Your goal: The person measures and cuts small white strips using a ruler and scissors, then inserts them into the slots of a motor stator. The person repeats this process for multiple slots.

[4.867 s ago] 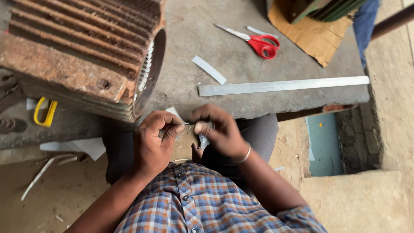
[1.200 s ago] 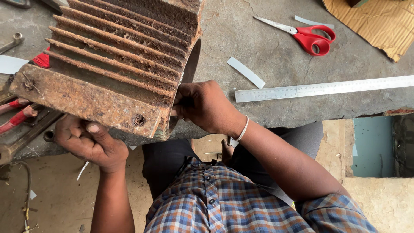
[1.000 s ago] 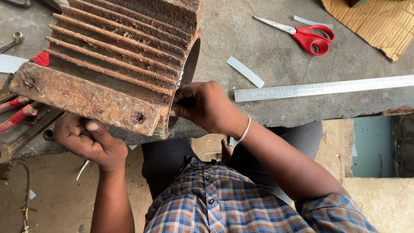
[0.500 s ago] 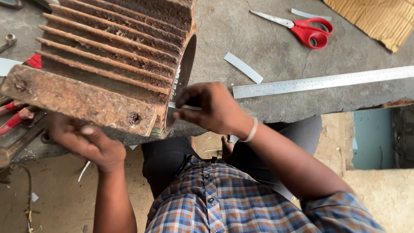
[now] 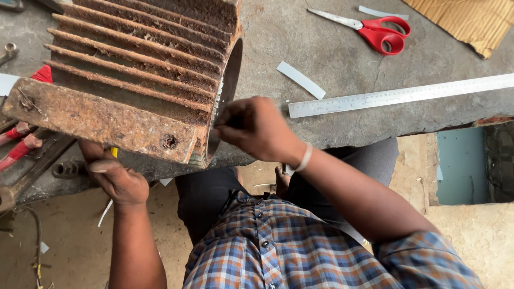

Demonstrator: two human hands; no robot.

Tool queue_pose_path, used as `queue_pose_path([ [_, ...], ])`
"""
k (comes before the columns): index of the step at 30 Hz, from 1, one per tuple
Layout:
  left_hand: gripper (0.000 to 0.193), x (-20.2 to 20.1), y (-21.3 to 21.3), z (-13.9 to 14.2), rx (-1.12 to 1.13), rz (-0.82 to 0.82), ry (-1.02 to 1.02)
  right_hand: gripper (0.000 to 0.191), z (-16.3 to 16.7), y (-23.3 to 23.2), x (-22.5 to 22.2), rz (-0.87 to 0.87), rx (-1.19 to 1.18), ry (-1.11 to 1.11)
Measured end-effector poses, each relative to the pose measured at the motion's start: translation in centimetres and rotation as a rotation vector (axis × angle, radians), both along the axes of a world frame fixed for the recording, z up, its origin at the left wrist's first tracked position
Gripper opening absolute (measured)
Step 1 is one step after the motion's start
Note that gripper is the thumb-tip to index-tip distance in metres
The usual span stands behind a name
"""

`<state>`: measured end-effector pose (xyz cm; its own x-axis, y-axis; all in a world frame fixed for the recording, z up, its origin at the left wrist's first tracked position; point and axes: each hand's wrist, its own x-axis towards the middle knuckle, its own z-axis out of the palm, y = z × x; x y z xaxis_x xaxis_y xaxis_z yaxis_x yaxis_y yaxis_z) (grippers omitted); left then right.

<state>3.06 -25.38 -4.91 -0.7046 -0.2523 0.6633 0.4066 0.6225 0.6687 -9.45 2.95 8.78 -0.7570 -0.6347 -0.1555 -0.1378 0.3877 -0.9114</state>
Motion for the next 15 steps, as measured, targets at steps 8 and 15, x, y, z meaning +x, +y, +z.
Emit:
queue_pose_path([
  [8,0.080,-0.5,-1.4,-2.4,0.299,0.076,-0.065,0.014,0.5,0.1,0.4,-0.008,0.095,0.047],
  [15,0.067,-1.6,-3.7,-7.7,0.285,0.037,0.068,0.012,-0.2,0.2,0.1,0.004,-0.048,-0.070],
])
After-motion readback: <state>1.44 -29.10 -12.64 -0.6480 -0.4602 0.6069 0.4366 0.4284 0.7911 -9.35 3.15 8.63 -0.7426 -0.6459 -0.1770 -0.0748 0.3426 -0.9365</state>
